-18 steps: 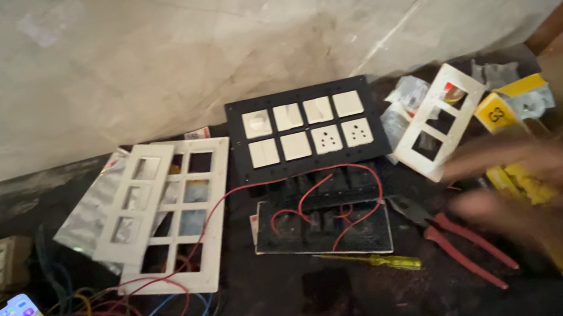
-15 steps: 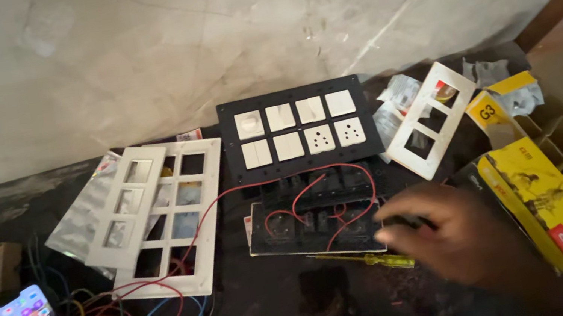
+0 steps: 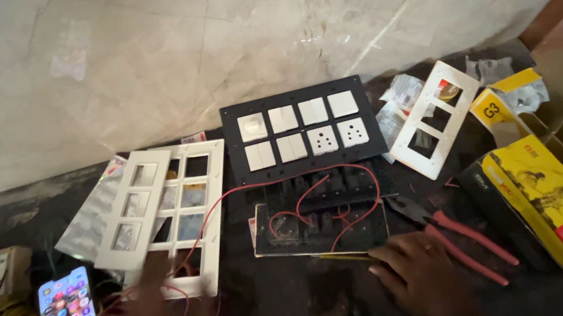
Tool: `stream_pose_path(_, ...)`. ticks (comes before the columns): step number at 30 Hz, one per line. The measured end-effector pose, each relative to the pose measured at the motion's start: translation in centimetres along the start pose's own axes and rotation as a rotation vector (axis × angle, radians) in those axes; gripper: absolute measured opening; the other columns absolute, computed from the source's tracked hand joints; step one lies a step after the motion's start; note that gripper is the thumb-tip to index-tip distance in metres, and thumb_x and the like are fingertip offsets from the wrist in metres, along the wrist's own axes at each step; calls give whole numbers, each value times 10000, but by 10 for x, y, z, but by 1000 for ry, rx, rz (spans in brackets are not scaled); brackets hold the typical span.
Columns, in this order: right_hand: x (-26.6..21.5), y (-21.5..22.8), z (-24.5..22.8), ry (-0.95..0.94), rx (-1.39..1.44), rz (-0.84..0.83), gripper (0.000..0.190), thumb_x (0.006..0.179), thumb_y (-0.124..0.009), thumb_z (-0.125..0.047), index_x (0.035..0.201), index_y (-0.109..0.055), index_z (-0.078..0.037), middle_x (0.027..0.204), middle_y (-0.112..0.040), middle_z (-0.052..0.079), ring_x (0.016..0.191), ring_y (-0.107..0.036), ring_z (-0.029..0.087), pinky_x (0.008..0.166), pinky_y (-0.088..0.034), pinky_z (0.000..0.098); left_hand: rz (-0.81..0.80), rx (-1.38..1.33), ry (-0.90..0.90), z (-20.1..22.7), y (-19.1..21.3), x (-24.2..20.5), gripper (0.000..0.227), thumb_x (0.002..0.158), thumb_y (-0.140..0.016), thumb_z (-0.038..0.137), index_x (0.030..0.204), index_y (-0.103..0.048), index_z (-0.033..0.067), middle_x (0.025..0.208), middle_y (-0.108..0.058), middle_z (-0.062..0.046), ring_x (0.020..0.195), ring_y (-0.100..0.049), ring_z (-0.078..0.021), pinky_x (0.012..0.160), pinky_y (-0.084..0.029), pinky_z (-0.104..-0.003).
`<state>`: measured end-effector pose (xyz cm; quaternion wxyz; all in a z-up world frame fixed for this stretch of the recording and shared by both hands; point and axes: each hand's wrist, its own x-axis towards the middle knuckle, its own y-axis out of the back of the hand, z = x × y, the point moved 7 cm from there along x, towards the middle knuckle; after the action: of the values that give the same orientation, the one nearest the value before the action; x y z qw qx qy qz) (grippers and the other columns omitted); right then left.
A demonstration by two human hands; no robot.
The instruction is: The person connects electrical wires to switches and sockets on several switchboard panels. They strip and cut wires with pliers and use a screwdriver to secure the wire ends into the terminals on the back of the components.
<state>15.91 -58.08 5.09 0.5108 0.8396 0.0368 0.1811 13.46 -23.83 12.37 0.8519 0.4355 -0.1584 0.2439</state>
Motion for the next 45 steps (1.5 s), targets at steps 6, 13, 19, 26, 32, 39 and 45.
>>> stream_pose_path(6, 2, -13, 11, 47, 68, -83, 219, 842, -704, -301, 1025, -743, -188, 1028, -684, 39, 1054, -609, 312, 903, -453, 467, -241, -241, -135, 84, -87, -14, 572, 841, -775, 207, 1334, -549, 25, 1389, -584, -185, 1309, -530, -394, 1109, -407, -481)
stream_pose_path(13, -4, -4, 9, 221, 11, 77, 179, 833, -697, -230, 996, -685, -157, 1023, -674, 49, 1034, -614, 302, 901, -443, 497, -190, -48, -212, 94, -125, -15, 584, 849, -771, 316, 1336, -566, 68, 1268, -637, -111, 1187, -546, -356, 984, -408, -516)
stream_pose_path(19, -3, 9, 16, 218, 181, 130, 157, 857, -672, -138, 1008, -670, -95, 1031, -687, 84, 1028, -647, 314, 922, -474, 453, -232, -63, -216, 96, -128, -12, 627, 811, -790, 319, 1350, -571, 83, 1108, -661, -85, 1075, -578, -334, 930, -433, -498)
stream_pose_path(26, 5, 20, 43, 36, 402, 152, 183, 964, -614, -145, 1118, -676, -69, 1019, -727, 141, 949, -710, 329, 826, -546, 389, -254, -93, -294, 110, -137, 3, 588, 747, -813, 291, 1262, -624, 80, 1006, -653, -105, 966, -599, -346, 824, -485, -472)
stream_pose_path(32, 32, 18, 44, -207, 383, 105, 311, 870, -734, -262, 1137, -707, -104, 825, -738, 113, 707, -726, 279, 629, -554, 380, -348, -189, -298, 108, -143, 20, 507, 742, -822, 298, 1175, -651, 99, 944, -628, -100, 918, -609, -333, 797, -499, -459)
stream_pose_path(39, 33, 17, 21, -32, 179, 180, 201, 891, -715, -263, 1024, -726, -113, 842, -743, 100, 724, -707, 326, 629, -539, 436, -344, -248, -320, 104, -137, 15, 521, 757, -838, 275, 1202, -637, 92, 958, -614, -115, 929, -608, -332, 825, -491, -455)
stream_pose_path(45, 34, 10, 26, -74, 162, 104, 200, 885, -724, -265, 1018, -733, -115, 784, -737, 96, 705, -703, 330, 636, -527, 458, 35, -159, -56, 18, -75, 6, 388, 870, -803, 144, 1222, -659, 66, 1151, -685, -117, 1102, -618, -291, 981, -480, -437)
